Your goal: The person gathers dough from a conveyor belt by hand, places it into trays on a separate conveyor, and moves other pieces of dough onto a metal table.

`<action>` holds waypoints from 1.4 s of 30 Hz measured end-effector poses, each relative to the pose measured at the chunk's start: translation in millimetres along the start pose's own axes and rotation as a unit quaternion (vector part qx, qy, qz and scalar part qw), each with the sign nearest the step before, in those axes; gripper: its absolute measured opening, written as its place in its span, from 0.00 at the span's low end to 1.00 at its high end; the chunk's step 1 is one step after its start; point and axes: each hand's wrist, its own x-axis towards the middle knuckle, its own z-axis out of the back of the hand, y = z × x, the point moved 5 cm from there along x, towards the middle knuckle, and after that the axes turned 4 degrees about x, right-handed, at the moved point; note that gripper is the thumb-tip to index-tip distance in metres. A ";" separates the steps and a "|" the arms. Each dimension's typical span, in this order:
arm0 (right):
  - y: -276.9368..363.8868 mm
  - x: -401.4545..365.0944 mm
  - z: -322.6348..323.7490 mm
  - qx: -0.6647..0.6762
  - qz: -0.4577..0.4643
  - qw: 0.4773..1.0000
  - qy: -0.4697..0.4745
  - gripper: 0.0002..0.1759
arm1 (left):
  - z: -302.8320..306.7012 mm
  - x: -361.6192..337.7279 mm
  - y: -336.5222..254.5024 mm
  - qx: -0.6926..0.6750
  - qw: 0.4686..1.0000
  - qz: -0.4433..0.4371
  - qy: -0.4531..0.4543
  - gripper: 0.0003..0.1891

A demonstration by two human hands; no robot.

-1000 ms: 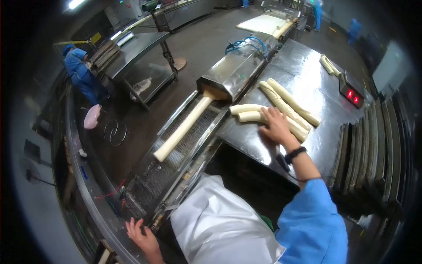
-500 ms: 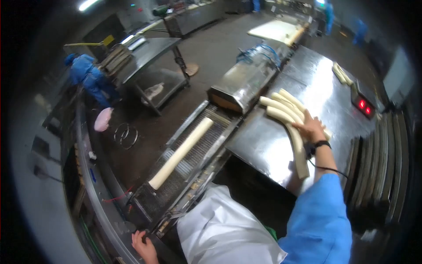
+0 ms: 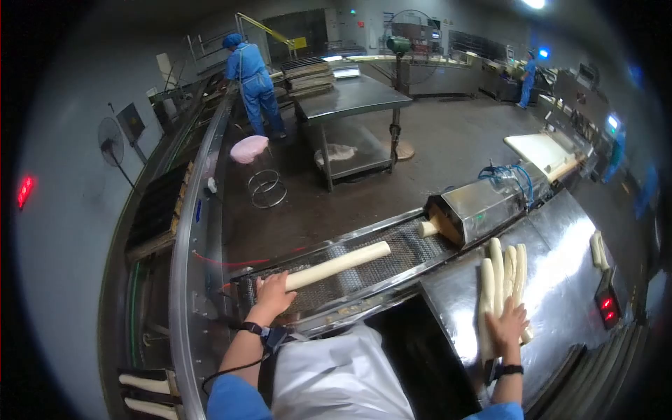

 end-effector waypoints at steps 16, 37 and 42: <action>-5.3 -32.1 -23.9 -0.046 0.153 0.987 0.009 0.45 | 18.0 -63.6 21.1 -0.093 0.994 0.014 0.047 0.21; -14.2 -9.6 -80.4 -0.099 0.086 0.987 0.098 0.37 | 112.8 -96.0 124.6 -0.814 0.477 0.207 -0.257 0.18; 4.1 -40.8 -64.5 -0.128 0.063 0.990 0.012 0.42 | 222.1 -122.8 118.2 -0.657 0.571 0.049 -0.489 0.22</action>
